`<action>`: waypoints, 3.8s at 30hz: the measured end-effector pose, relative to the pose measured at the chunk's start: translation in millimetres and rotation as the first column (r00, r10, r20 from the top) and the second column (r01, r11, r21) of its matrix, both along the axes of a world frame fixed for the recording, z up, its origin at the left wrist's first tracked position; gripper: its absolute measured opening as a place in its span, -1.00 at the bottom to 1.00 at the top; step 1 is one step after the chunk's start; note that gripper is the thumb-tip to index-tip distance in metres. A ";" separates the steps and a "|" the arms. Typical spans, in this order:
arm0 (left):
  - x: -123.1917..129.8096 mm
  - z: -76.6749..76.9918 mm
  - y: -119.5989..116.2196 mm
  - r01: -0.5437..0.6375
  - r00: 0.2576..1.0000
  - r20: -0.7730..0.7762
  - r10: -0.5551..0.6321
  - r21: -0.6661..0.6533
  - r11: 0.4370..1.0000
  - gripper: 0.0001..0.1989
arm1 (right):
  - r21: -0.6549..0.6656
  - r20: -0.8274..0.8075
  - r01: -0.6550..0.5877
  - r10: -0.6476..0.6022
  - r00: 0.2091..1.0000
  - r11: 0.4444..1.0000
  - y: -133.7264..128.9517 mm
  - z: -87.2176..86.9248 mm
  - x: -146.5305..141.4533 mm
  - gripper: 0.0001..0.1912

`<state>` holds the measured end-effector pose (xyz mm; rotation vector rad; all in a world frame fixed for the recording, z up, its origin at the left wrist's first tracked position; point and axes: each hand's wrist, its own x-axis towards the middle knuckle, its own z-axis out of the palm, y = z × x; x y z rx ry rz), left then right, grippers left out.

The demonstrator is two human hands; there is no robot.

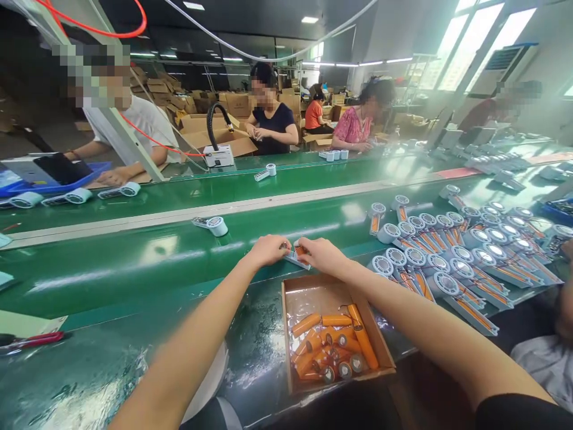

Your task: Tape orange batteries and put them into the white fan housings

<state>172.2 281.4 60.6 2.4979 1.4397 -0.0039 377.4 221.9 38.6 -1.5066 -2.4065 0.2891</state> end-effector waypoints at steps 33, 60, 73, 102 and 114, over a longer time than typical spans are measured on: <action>-214.9 -38.2 -297.5 -0.278 0.949 0.215 0.230 0.233 0.932 -0.53 | 0.015 0.041 0.155 -0.155 0.987 0.988 5.7 50.8 -33.1 -0.74; -119.5 -55.6 -304.4 -0.373 0.635 0.700 0.327 -0.093 0.923 -0.49 | -0.235 0.086 -0.254 0.280 0.956 0.938 -113.8 9.7 -27.2 -0.90; -116.6 -66.7 -310.1 -0.309 0.728 0.632 0.265 -0.043 0.950 -0.50 | -0.300 -0.079 -0.215 0.200 0.977 0.929 -114.3 -1.3 -10.3 -0.88; -115.8 1.4 -327.0 0.095 0.967 0.172 -0.185 0.432 0.897 -0.45 | -0.425 -0.904 -0.413 -0.354 0.240 0.806 -236.6 5.0 -30.7 -0.48; -72.2 16.7 -322.0 -0.006 0.977 0.172 -0.128 0.617 0.787 -0.60 | -0.419 -0.888 -0.001 -0.410 -0.207 0.908 -228.3 12.7 -61.2 -0.49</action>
